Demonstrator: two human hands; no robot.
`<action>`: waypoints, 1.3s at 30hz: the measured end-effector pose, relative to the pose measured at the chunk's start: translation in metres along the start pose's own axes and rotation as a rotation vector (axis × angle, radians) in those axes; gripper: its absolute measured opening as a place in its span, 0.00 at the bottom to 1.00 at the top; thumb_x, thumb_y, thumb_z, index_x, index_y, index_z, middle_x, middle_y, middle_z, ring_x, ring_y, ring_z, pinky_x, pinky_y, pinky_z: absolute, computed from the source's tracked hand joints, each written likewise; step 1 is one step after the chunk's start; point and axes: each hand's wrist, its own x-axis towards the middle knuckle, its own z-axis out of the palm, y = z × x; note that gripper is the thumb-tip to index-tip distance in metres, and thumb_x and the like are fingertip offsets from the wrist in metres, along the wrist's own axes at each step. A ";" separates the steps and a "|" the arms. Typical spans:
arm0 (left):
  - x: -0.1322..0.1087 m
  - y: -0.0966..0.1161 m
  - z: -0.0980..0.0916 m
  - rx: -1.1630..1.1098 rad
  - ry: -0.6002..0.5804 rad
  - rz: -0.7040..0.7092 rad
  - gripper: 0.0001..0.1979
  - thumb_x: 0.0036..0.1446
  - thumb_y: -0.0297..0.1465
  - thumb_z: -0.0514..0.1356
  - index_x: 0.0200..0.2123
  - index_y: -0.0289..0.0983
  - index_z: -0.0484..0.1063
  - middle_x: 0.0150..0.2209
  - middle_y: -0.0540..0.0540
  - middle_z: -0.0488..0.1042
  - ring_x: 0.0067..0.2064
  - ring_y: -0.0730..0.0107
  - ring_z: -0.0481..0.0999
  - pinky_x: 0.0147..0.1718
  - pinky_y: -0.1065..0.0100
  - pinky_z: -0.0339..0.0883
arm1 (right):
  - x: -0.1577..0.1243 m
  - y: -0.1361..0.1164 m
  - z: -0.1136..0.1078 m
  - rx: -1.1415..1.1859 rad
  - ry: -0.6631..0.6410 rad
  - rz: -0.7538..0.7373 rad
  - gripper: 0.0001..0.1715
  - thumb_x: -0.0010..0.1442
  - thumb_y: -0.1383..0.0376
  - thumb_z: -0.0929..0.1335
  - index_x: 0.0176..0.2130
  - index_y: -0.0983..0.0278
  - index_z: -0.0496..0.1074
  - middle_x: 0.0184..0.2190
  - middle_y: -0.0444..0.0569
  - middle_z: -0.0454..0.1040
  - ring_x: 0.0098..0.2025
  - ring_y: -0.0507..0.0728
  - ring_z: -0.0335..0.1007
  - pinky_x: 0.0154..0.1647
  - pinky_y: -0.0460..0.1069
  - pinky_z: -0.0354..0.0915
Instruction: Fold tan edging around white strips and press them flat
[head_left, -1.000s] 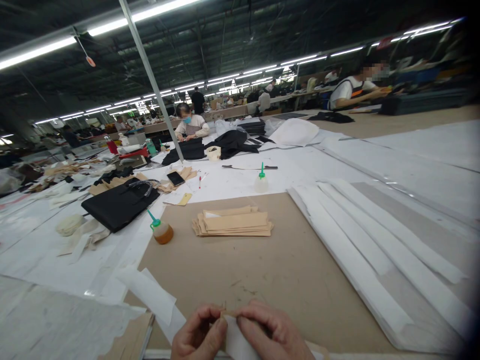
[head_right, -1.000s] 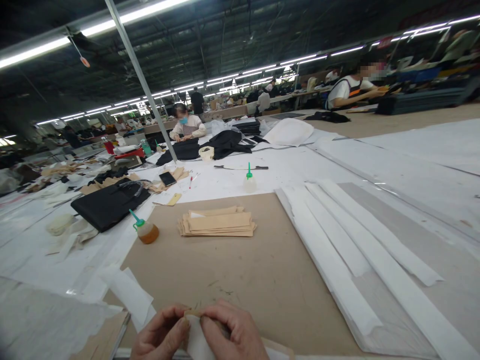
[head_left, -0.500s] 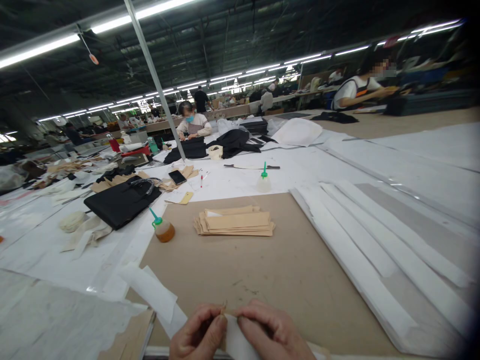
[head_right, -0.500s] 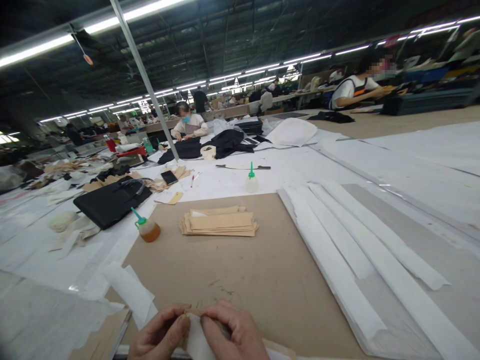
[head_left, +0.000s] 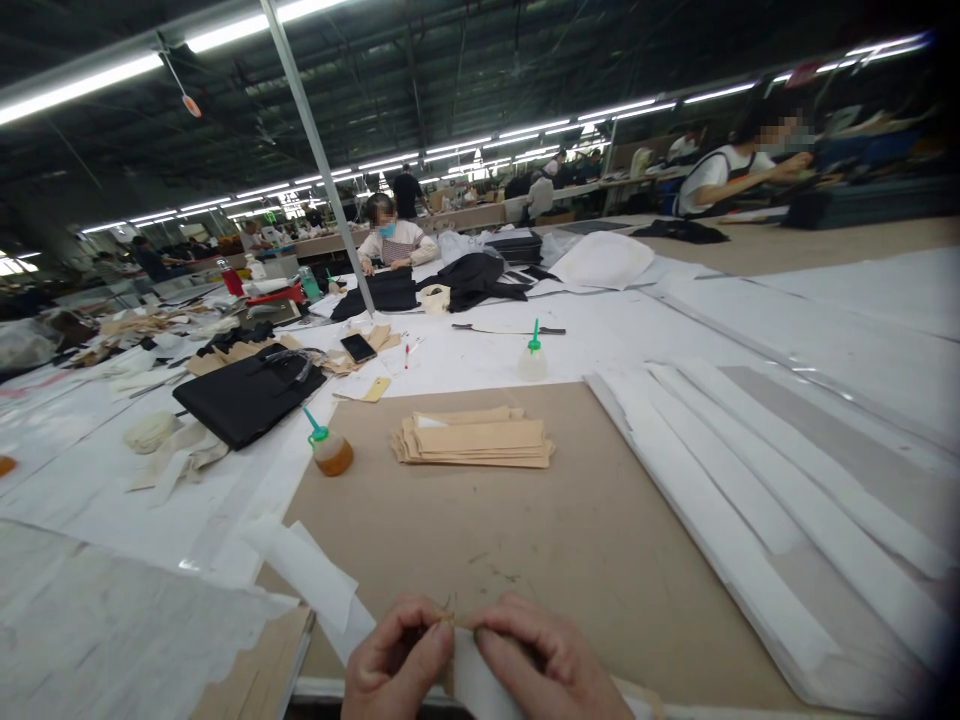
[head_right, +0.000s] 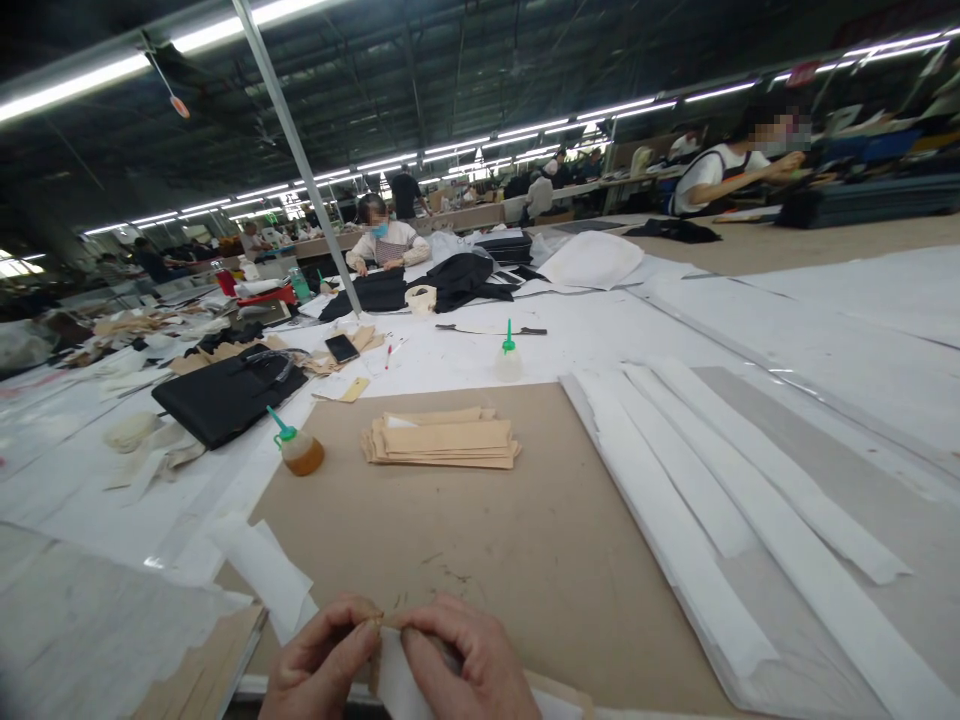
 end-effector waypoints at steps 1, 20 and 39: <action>0.001 -0.001 -0.001 -0.030 -0.003 -0.018 0.18 0.44 0.43 0.75 0.26 0.35 0.78 0.27 0.50 0.70 0.30 0.74 0.67 0.29 0.75 0.61 | 0.001 0.001 0.000 -0.015 -0.002 -0.018 0.19 0.66 0.54 0.64 0.37 0.59 0.82 0.33 0.48 0.79 0.36 0.58 0.75 0.39 0.49 0.67; 0.016 -0.028 -0.010 -0.122 -0.178 -0.197 0.31 0.42 0.41 0.78 0.47 0.37 0.73 0.37 0.42 0.80 0.35 0.68 0.79 0.34 0.70 0.69 | 0.013 0.001 -0.010 0.025 -0.044 0.189 0.20 0.64 0.56 0.65 0.51 0.63 0.76 0.38 0.47 0.78 0.42 0.59 0.74 0.44 0.49 0.64; 0.038 -0.027 -0.006 0.130 -0.008 -0.151 0.36 0.40 0.36 0.76 0.52 0.37 0.67 0.45 0.43 0.74 0.26 0.76 0.75 0.27 0.72 0.69 | 0.046 0.008 -0.085 -0.771 -0.368 -0.004 0.27 0.56 0.76 0.68 0.54 0.59 0.73 0.40 0.48 0.78 0.42 0.60 0.73 0.42 0.51 0.64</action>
